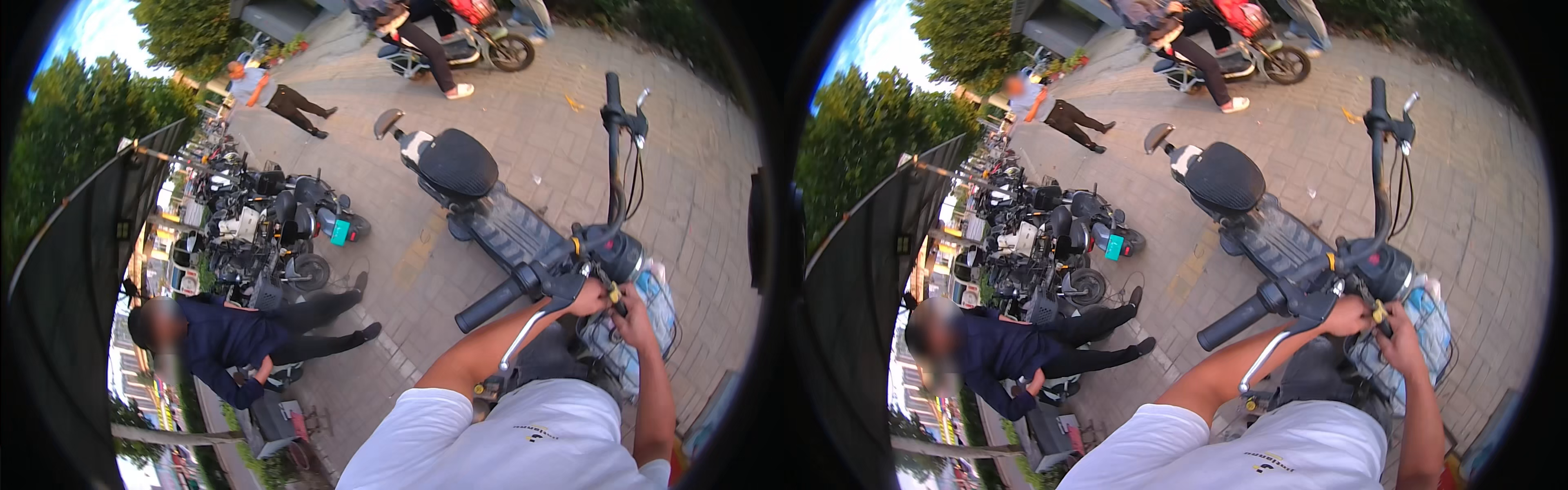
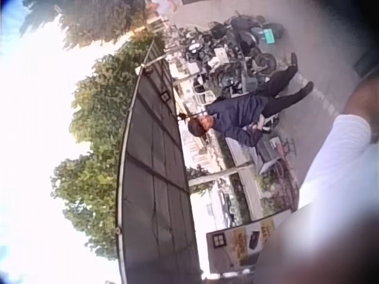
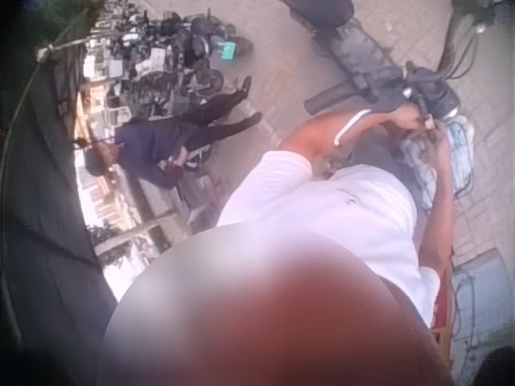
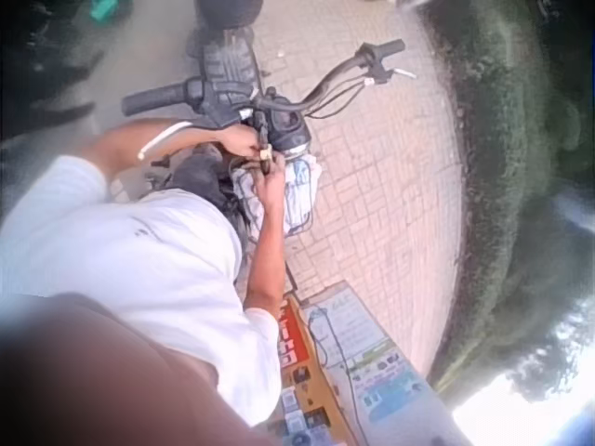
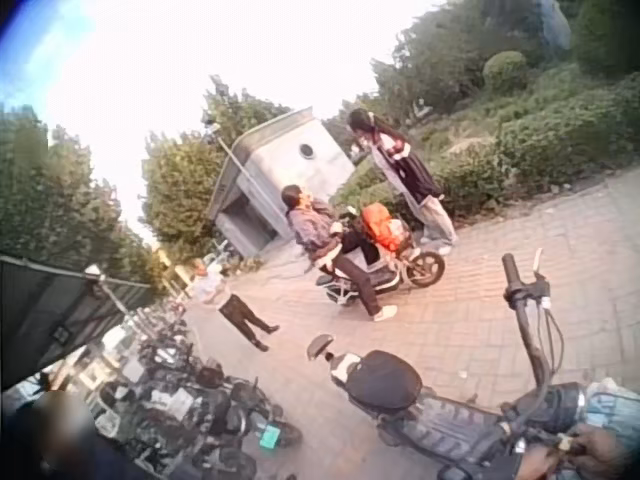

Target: The person uses pliers to strip and twist wires on an electric scooter's handlebar assembly. They repeatedly cut insulation, expose conductors, and join wires by hand, occasionally adjusting the bundle and checking connections.

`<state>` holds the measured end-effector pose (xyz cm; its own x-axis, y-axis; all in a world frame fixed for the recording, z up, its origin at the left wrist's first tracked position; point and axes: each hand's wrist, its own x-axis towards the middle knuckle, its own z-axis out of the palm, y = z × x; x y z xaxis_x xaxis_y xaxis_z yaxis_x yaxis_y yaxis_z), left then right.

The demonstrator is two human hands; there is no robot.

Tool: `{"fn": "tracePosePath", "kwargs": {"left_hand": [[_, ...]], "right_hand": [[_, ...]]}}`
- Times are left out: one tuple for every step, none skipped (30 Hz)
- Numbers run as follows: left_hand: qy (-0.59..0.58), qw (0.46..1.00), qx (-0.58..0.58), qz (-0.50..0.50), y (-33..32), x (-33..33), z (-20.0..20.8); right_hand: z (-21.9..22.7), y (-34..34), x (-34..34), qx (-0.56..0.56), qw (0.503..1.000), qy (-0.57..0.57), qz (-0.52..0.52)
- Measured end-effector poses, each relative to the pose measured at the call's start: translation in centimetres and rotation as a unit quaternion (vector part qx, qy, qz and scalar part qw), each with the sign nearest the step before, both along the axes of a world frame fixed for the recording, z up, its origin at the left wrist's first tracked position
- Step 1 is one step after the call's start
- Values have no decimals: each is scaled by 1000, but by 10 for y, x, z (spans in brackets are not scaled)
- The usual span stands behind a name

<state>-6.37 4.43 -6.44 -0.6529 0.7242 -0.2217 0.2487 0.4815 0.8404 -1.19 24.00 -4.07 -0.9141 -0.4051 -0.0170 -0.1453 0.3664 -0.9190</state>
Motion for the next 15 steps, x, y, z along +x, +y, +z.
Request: {"fn": "tracePosePath", "kwargs": {"left_hand": [[-5,1000,1,20,1,2,-5],[-18,999,-2,43,-1,10,-6],[-66,994,-10,90,-3,16,-5],[-90,985,56,135,-3,21,-12],[-179,957,121,194,0,26,-23],[-266,913,181,250,0,28,-31],[-321,862,240,310,2,24,-36],[-382,800,299,354,11,22,-45],[-395,792,335,324,9,19,-49],[-382,778,360,345,18,15,-30],[-342,812,327,342,20,17,-11],[-370,784,311,390,27,22,5],[-463,690,416,369,19,21,-16],[-466,669,449,365,15,23,-29],[-434,694,446,363,14,27,-23]], "right_hand": [[2,-1,0,1,1000,-7,1],[3,-4,2,-2,1000,-22,4],[5,-8,5,-2,999,-31,-14],[11,-10,7,-29,995,-73,-56],[18,-10,9,-56,987,-118,-99],[21,-10,14,-85,972,-164,-142],[-19,12,22,-57,984,-96,-139],[-34,20,25,-33,988,-44,-145],[-44,33,42,5,987,-3,-158],[-32,27,50,140,965,87,-203],[-23,25,57,163,966,50,-196],[-29,23,67,202,954,88,-202],[-30,18,69,217,942,142,-213],[-26,16,70,255,938,146,-186],[-21,14,71,276,936,120,-183]]}}
